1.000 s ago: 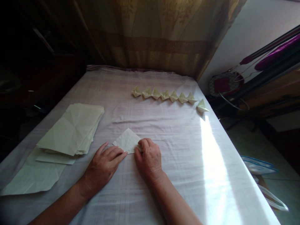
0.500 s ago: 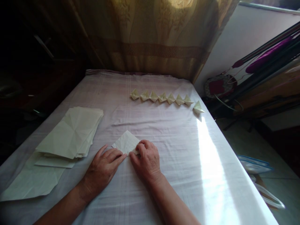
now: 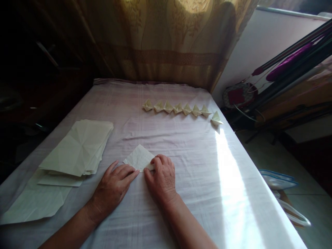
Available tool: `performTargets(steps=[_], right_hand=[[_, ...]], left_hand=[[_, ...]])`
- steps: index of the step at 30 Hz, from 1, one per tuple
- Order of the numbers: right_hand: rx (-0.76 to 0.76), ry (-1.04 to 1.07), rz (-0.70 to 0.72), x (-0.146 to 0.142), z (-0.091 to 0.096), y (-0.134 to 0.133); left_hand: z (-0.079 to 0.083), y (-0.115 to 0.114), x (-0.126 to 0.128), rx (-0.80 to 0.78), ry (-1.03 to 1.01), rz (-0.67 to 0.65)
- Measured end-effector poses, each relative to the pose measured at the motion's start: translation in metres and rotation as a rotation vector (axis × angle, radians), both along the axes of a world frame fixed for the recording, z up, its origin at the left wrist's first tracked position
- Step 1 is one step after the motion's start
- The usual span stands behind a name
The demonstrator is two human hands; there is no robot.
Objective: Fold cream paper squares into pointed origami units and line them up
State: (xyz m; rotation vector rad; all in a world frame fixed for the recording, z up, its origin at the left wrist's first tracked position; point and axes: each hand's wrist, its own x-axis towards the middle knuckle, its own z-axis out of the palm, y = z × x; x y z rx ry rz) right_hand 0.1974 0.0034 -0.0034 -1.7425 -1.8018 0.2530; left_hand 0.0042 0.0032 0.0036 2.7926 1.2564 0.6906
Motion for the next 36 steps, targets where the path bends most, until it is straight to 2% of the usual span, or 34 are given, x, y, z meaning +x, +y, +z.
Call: performTargets(steps=[11,23,28,33,36], right_hand=[[0.008,-0.010,-0.035,0.032,-0.004,-0.004],[0.062,-0.041,-0.012,0.033,-0.008,-0.005],[0.090,-0.098,0.019,0.033,-0.008,-0.006],[0.099,-0.234,0.101,0.028,-0.004,-0.012],[0.105,-0.240,0.191,0.022,0.000,-0.017]], left_hand=[[0.002,0.002,-0.001,-0.030,-0.011,-0.008],[-0.001,0.013,-0.013,-0.047,-0.061,-0.006],[-0.008,0.026,-0.025,0.054,-0.012,0.122],[-0.008,0.033,-0.025,-0.013,0.011,0.105],[-0.005,0.034,-0.022,-0.054,-0.002,0.091]])
